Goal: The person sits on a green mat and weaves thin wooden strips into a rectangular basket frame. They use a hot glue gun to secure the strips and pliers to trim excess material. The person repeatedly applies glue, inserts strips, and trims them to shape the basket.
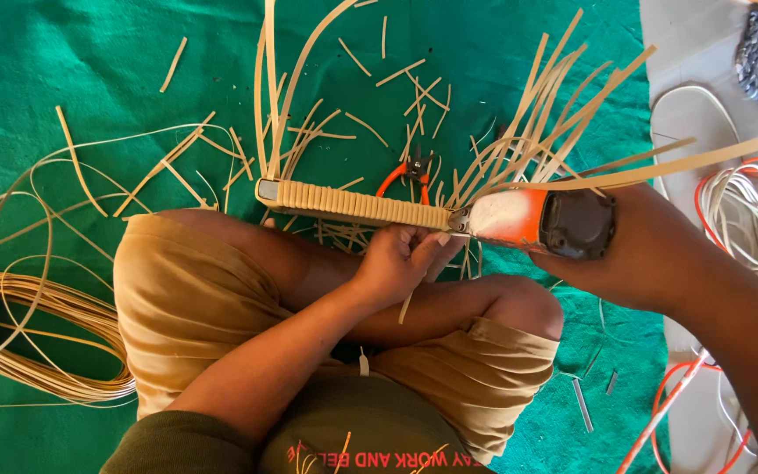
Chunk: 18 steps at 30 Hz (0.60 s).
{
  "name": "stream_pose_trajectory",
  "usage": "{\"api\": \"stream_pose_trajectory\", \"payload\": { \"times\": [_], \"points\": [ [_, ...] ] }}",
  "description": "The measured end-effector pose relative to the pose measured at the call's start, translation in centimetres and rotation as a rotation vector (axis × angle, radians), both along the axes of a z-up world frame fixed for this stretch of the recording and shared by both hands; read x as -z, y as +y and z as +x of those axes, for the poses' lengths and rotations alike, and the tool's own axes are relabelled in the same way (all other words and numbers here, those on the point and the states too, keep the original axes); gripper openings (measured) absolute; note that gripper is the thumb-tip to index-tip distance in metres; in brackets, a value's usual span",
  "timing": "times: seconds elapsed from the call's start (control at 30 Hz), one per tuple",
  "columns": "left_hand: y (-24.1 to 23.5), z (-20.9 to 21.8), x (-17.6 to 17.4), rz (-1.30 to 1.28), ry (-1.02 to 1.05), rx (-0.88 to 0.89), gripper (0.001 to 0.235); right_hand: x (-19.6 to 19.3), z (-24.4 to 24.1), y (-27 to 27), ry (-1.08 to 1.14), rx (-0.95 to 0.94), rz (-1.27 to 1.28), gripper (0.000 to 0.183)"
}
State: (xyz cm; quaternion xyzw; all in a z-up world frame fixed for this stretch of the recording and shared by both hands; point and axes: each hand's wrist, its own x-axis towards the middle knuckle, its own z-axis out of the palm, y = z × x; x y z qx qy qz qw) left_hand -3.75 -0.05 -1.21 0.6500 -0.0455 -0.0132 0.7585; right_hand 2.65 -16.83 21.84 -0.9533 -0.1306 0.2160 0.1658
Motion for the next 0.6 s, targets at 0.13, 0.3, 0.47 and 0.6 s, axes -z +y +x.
{"api": "stream_pose_trajectory", "payload": {
  "times": [0.13, 0.3, 0.47, 0.6],
  "points": [
    [-0.2, -0.1, -0.6, -0.102, 0.053, 0.018, 0.046, -0.6, 0.1, 1.1, 0.027, 0.020, -0.178, 0.035],
    [-0.2, 0.3, 1.2, -0.037, 0.065, 0.018, 0.042, -0.9, -0.4, 2.3, 0.090, 0.227, -0.413, 0.037],
    [-0.2, 1.6, 2.8, 0.278, 0.026, -0.086, 0.037, -0.3, -0.3, 1.3, 0.010, 0.150, -0.240, 0.030],
    [0.0, 1.6, 2.2, 0.163, 0.061, -0.073, 0.031, -1.0, -0.4, -0.7, -0.046, -0.009, -0.003, 0.039]
  ]
}}
